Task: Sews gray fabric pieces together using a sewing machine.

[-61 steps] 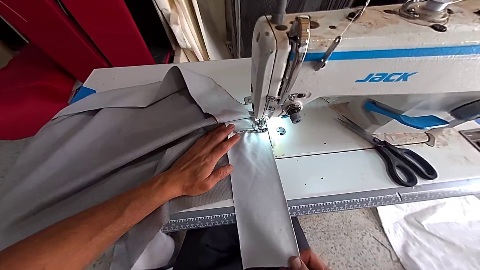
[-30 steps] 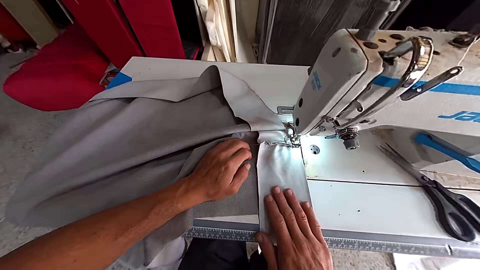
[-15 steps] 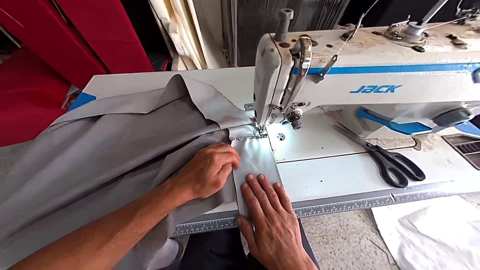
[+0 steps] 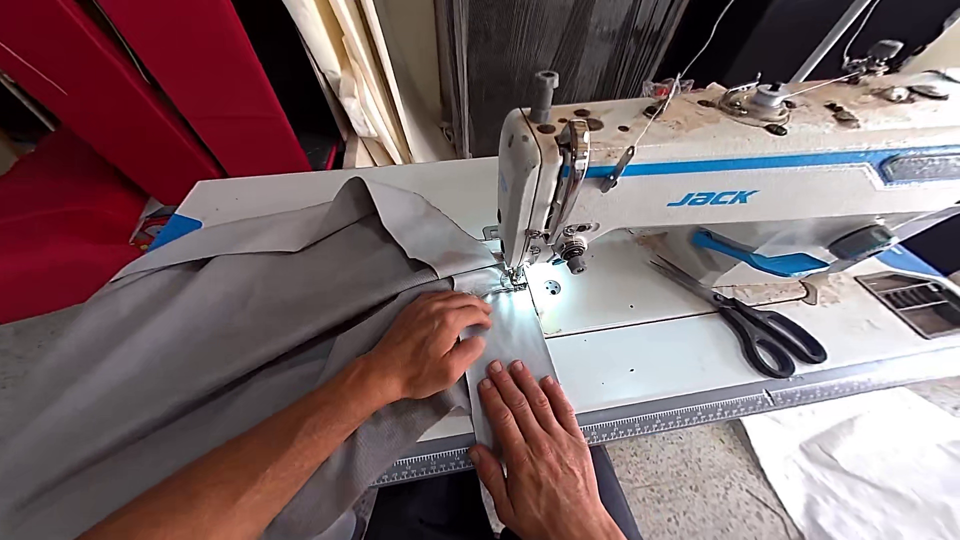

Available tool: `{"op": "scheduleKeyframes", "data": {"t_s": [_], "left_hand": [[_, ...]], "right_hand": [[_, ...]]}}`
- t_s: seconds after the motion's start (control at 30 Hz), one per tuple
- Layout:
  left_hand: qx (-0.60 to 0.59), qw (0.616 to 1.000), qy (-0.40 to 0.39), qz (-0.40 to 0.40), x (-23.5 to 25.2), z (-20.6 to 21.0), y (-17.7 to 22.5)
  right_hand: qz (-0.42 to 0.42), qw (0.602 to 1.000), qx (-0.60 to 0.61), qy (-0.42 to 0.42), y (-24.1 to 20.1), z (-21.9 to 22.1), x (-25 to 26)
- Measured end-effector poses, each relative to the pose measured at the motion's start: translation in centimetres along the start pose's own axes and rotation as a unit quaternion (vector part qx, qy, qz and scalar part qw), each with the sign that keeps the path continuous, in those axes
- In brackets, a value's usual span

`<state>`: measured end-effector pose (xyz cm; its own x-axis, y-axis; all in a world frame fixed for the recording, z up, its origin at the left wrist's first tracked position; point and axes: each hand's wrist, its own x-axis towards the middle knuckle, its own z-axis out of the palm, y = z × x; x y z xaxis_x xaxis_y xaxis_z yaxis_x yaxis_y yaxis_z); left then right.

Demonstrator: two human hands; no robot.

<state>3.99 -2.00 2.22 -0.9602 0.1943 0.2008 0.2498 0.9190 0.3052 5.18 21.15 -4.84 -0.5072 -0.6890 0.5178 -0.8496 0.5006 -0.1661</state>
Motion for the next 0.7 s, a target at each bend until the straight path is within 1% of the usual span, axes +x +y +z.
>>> {"op": "scheduleKeyframes", "data": {"t_s": [0.07, 0.1, 0.17, 0.2, 0.23, 0.27, 0.37, 0.43, 0.5, 0.53, 0.57, 0.6, 0.63, 0.67, 0.7], "left_hand": [[0.039, 0.998, 0.003, -0.039, 1.5, 0.0, 1.4], [0.067, 0.996, 0.024, -0.044, 1.9, 0.6, 1.7], [0.102, 0.991, 0.084, -0.017, 2.0, 2.6, 1.2], [0.098, 0.990, 0.104, 0.004, 1.7, 3.2, 0.8], [0.087, 0.991, 0.104, 0.015, 1.4, 3.4, 0.4], [0.075, 0.993, 0.089, 0.021, 1.1, 3.4, 0.1], [0.063, 0.998, 0.010, 0.014, 0.2, 2.9, -0.2], [0.064, 0.998, -0.018, 0.013, -0.1, 2.6, -0.3], [0.066, 0.997, -0.027, 0.015, -0.1, 2.5, -0.5], [0.067, 0.997, -0.030, 0.016, -0.1, 2.5, -0.5], [0.065, 0.997, -0.031, 0.019, -0.1, 2.5, -0.6], [0.063, 0.997, -0.032, 0.021, -0.1, 2.5, -0.6], [0.060, 0.997, -0.034, 0.024, -0.1, 2.5, -0.6], [0.058, 0.997, -0.033, 0.027, -0.2, 2.5, -0.6], [0.056, 0.997, -0.031, 0.031, -0.2, 2.4, -0.6]], "right_hand": [[0.003, 1.000, 0.001, -0.003, -0.1, 0.0, -0.1], [0.003, 1.000, 0.002, -0.002, -0.1, 0.0, -0.1], [0.001, 1.000, 0.002, 0.001, 0.0, 0.0, -0.1], [0.000, 1.000, 0.001, 0.002, 0.0, 0.0, -0.1], [-0.001, 1.000, -0.001, 0.004, 0.1, 0.1, -0.1], [0.001, 1.000, -0.003, 0.006, 0.0, 0.1, -0.2], [-0.001, 1.000, -0.006, 0.001, -0.2, -0.1, -1.3], [-0.004, 1.000, 0.005, -0.009, -0.4, -0.8, -2.6], [0.014, 0.998, 0.066, -0.011, -0.7, -2.1, -4.2], [0.041, 0.992, 0.116, 0.007, -0.8, -2.8, -5.2], [0.087, 0.982, 0.163, 0.039, -1.0, -3.5, -6.2], [0.154, 0.963, 0.207, 0.073, -1.1, -4.1, -7.2], [0.235, 0.935, 0.248, 0.089, -1.0, -4.6, -8.0], [0.320, 0.895, 0.297, 0.090, -0.8, -5.0, -8.6], [0.398, 0.844, 0.352, 0.072, -0.5, -5.1, -8.8]]}}
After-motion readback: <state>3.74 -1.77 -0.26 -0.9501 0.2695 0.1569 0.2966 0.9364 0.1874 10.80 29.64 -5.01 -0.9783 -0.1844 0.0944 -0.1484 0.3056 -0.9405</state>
